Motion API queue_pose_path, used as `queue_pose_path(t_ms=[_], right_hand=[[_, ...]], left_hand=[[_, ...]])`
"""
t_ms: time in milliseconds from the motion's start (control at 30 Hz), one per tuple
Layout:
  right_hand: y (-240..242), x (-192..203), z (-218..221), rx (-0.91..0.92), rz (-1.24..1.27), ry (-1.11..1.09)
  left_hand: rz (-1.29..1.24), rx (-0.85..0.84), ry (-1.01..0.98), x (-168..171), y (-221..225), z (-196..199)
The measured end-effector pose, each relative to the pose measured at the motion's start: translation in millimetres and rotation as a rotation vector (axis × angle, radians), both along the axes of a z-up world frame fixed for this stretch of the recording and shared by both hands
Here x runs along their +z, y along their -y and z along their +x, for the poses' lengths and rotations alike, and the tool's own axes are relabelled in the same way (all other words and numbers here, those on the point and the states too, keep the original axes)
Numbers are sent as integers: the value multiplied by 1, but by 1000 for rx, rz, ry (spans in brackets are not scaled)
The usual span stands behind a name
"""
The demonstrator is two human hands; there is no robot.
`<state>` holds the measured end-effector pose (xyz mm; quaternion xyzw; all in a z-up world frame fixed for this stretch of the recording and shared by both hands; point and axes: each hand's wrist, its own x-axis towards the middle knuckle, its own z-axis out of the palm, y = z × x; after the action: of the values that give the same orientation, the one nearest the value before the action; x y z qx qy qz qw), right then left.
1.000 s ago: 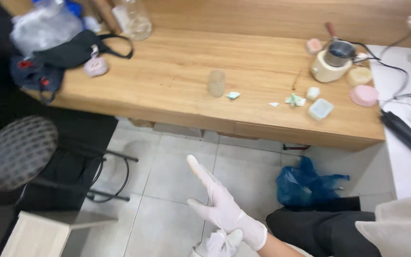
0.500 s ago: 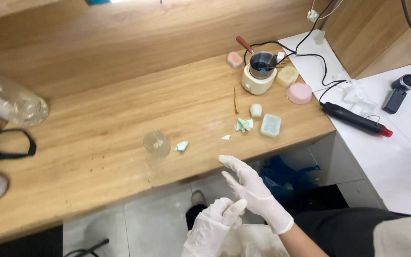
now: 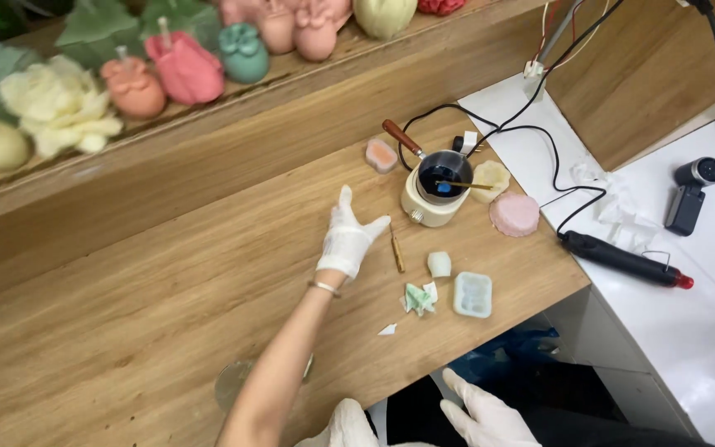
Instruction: The recorder is removing excess wax fragments from a solidified wax shape and cleaning a silicone mold.
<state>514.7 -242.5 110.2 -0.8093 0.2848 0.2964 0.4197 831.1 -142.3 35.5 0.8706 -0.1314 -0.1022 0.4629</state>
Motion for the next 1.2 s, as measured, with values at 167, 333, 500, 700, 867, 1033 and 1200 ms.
queue_pose_path(t_ms=[167,333,500,700,867,1033,1200], right_hand=[[65,-64,-7,2,-68,-207],[96,-51,0,-57,-232,-58],[127,-44,15,-167,-90,-83],[139,-10,48,120,-146,46],[103,-15,100,188,-140,118],[45,-116,111,308,231,646],[16,-166,115,768,-197,778]], left_hand=[[267,-21,-97,-25,69,85],[522,-219,146,-51,106,142],[770,-414,74,-61,133,173],[512,-16,-188,-39,66,113],[-239,333,-665,-2,-32,16],[-876,540,-1021,11,-109,-99],[-1230,785,-948,38,-130,-160]])
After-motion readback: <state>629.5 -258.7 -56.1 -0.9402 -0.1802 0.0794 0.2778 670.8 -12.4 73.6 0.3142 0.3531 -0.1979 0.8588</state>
